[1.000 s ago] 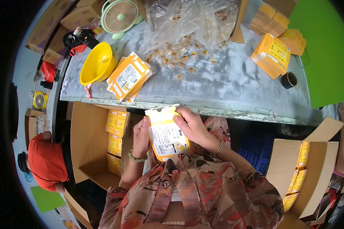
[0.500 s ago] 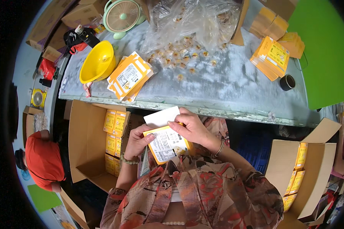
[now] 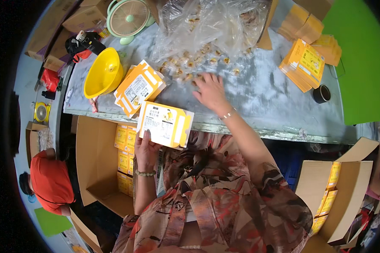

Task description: Packing small yellow product boxes into larger cardboard shipping containers.

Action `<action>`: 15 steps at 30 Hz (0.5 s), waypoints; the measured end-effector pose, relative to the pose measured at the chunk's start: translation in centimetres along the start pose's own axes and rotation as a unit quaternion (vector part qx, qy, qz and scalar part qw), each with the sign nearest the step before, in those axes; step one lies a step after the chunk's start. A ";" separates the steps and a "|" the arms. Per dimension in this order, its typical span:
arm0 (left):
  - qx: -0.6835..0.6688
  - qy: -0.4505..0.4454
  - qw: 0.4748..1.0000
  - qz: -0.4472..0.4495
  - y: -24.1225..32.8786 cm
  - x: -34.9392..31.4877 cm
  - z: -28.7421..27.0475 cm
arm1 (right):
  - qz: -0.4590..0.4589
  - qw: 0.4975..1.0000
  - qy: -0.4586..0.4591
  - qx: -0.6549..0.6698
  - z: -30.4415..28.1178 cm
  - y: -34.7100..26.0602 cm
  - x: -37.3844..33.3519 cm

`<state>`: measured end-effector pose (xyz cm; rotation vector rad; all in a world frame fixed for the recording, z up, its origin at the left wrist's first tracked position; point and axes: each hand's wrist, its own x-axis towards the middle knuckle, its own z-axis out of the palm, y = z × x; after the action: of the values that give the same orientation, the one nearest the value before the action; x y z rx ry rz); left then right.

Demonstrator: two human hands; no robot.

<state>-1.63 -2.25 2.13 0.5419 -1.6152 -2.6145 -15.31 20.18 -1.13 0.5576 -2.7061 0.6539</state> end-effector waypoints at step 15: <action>0.059 0.045 0.997 0.018 -2.6 1.2 4.0 | 0.035 0.989 0.033 0.143 -5.0 5.2 -5.5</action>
<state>-3.51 2.13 1.19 0.6208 -1.7430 -2.4436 -11.78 28.54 -0.90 0.4975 -2.5967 1.0704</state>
